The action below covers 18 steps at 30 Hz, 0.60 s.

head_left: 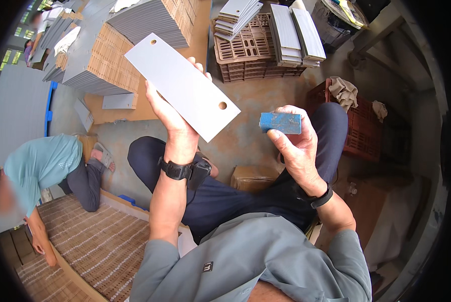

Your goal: Cleaning and inspecting small furniture panels using a cloth and an abrasive block in a manufacturing setting.

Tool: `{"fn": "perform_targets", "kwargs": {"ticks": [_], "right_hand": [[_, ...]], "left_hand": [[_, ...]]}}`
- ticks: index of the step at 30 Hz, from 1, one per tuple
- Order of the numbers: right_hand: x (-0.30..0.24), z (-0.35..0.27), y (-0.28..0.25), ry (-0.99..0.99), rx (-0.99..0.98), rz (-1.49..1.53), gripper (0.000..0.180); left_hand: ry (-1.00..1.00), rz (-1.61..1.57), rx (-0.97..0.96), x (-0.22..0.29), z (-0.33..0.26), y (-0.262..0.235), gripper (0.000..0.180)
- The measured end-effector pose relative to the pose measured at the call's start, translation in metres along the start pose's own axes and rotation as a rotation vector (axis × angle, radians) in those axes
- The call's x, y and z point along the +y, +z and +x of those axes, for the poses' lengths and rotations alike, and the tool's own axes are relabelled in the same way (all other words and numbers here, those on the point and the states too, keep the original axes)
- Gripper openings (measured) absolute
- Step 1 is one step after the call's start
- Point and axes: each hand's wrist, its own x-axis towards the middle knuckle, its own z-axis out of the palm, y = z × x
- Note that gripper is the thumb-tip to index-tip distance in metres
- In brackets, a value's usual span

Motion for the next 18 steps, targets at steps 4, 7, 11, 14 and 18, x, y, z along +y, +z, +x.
{"fn": "perform_targets", "kwargs": {"ticks": [4,7,11,14,18], "right_hand": [[0.01,0.003,0.009,-0.043,0.075,-0.047,0.042],[0.016,0.006,0.015,-0.058,0.116,-0.11,0.041],[0.02,0.013,0.019,-0.012,0.108,-0.107,0.04],[0.027,0.015,0.018,-0.016,0.112,-0.107,0.04],[0.035,0.019,0.019,-0.064,0.126,-0.128,0.04]], "left_hand": [[0.072,0.015,0.0,0.0,-0.002,0.001,0.069],[0.12,0.006,0.012,-0.001,-0.005,0.002,0.073],[0.139,0.03,-0.01,-0.006,-0.003,-0.004,0.078],[0.183,0.045,0.017,-0.009,-0.006,0.002,0.078],[0.178,0.028,0.004,-0.012,-0.005,0.0,0.079]]}}
